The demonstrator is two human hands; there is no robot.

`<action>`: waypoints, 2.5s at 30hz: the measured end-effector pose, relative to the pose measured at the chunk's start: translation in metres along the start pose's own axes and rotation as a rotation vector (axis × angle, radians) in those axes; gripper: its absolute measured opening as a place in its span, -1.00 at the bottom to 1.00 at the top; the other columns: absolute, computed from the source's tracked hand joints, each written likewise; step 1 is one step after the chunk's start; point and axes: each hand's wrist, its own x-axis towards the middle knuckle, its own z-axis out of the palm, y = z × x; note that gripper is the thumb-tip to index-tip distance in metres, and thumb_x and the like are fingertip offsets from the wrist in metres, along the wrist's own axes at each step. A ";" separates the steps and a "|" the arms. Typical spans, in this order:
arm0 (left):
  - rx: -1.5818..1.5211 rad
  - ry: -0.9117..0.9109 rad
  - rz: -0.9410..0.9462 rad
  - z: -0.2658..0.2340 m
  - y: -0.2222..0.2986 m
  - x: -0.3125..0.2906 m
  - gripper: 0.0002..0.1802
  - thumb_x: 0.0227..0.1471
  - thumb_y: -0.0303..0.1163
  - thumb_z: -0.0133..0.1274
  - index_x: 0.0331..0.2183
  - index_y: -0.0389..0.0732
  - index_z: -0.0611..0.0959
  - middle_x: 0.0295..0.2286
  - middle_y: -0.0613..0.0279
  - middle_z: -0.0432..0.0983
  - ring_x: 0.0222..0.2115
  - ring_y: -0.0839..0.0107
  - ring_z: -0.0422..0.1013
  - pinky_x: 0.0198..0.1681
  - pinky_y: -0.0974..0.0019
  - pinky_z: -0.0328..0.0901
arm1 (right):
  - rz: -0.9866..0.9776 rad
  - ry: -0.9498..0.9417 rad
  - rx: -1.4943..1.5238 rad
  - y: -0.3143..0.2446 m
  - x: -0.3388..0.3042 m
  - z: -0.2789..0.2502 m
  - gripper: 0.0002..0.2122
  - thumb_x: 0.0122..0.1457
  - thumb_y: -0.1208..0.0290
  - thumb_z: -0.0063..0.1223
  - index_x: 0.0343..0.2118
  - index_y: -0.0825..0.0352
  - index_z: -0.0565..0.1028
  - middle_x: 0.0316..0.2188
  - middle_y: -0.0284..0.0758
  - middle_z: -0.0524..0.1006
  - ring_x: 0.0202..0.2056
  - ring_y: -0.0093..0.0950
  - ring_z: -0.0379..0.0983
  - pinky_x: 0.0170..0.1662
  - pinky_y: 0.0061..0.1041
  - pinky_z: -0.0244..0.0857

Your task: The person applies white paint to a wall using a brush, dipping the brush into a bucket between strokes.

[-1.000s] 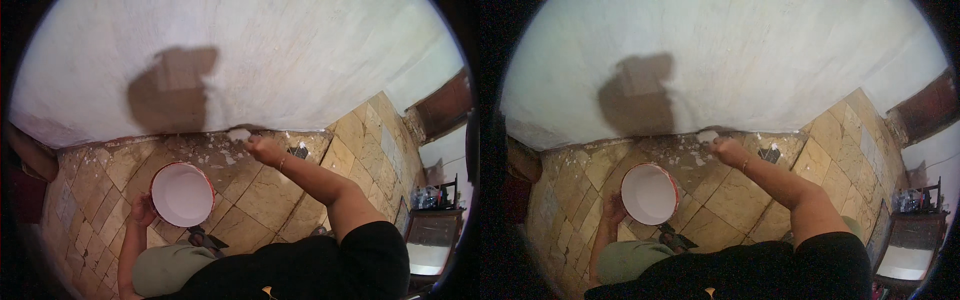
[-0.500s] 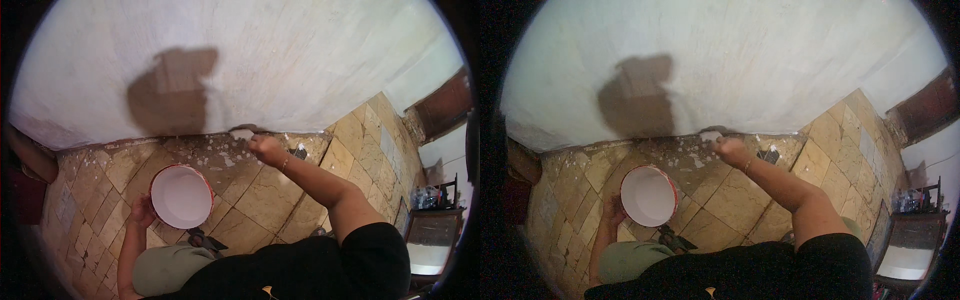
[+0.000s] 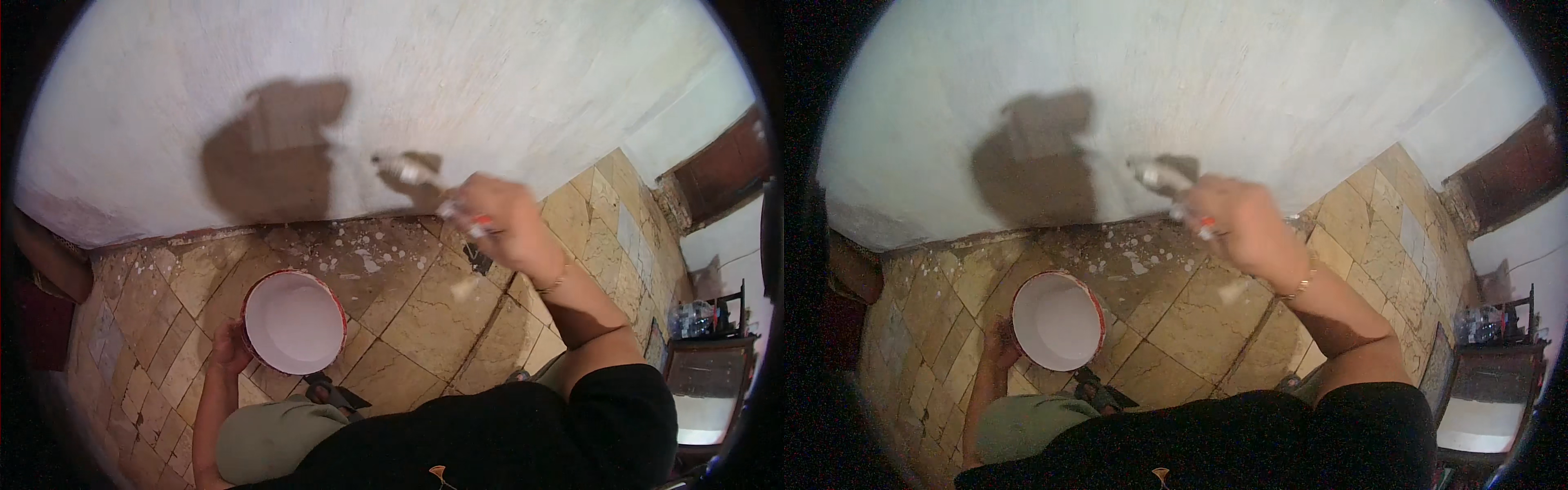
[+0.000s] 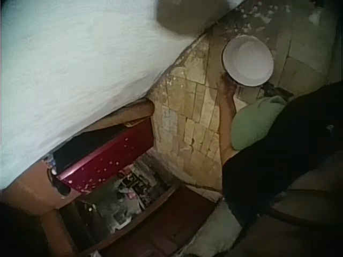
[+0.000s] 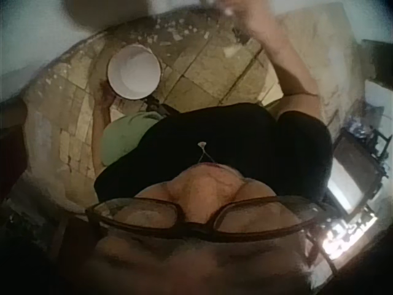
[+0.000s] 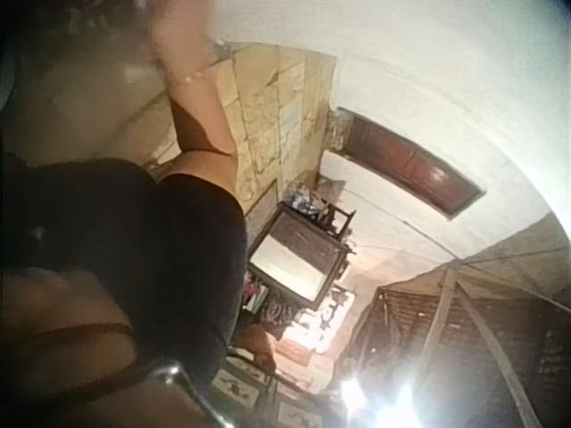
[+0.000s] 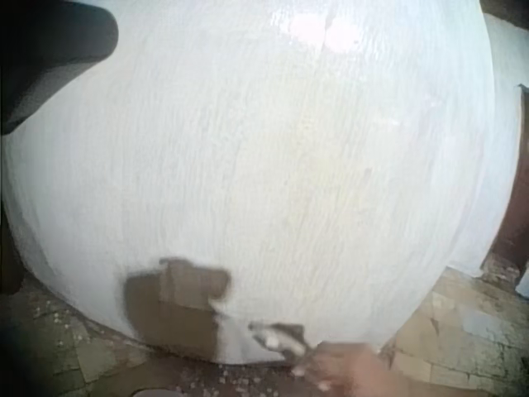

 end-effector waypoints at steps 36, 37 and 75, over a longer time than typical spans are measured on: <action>0.010 0.104 -0.020 0.035 0.010 -0.011 -0.55 -0.11 -0.16 -0.08 -0.20 -0.24 0.54 -0.36 0.16 0.54 -0.34 0.32 0.47 -0.29 0.25 0.37 | 0.109 -0.232 -0.172 0.085 -0.080 0.065 -0.83 -0.01 0.40 -0.05 -0.32 0.27 0.43 -0.43 -0.20 0.46 -0.44 -0.18 0.44 -0.40 -0.23 0.33; 0.022 0.055 -0.032 0.035 0.012 -0.010 -0.55 -0.10 -0.16 -0.08 -0.20 -0.25 0.55 -0.33 0.14 0.54 -0.30 0.29 0.47 -0.23 0.22 0.37 | 0.153 -0.340 -0.202 0.095 -0.086 0.076 -0.83 -0.01 0.41 -0.05 -0.32 0.26 0.44 -0.43 -0.20 0.47 -0.43 -0.18 0.45 -0.41 -0.22 0.33; 0.064 -0.184 0.050 -0.017 -0.008 0.012 -0.08 -0.22 0.27 0.04 0.00 -0.30 0.40 -0.09 0.01 0.40 -0.17 0.17 0.41 -0.16 0.05 0.33 | -0.033 -0.388 -0.155 0.051 -0.062 0.120 -0.86 0.00 0.38 -0.03 -0.35 0.24 0.41 -0.45 -0.23 0.43 -0.48 -0.18 0.43 -0.47 -0.25 0.32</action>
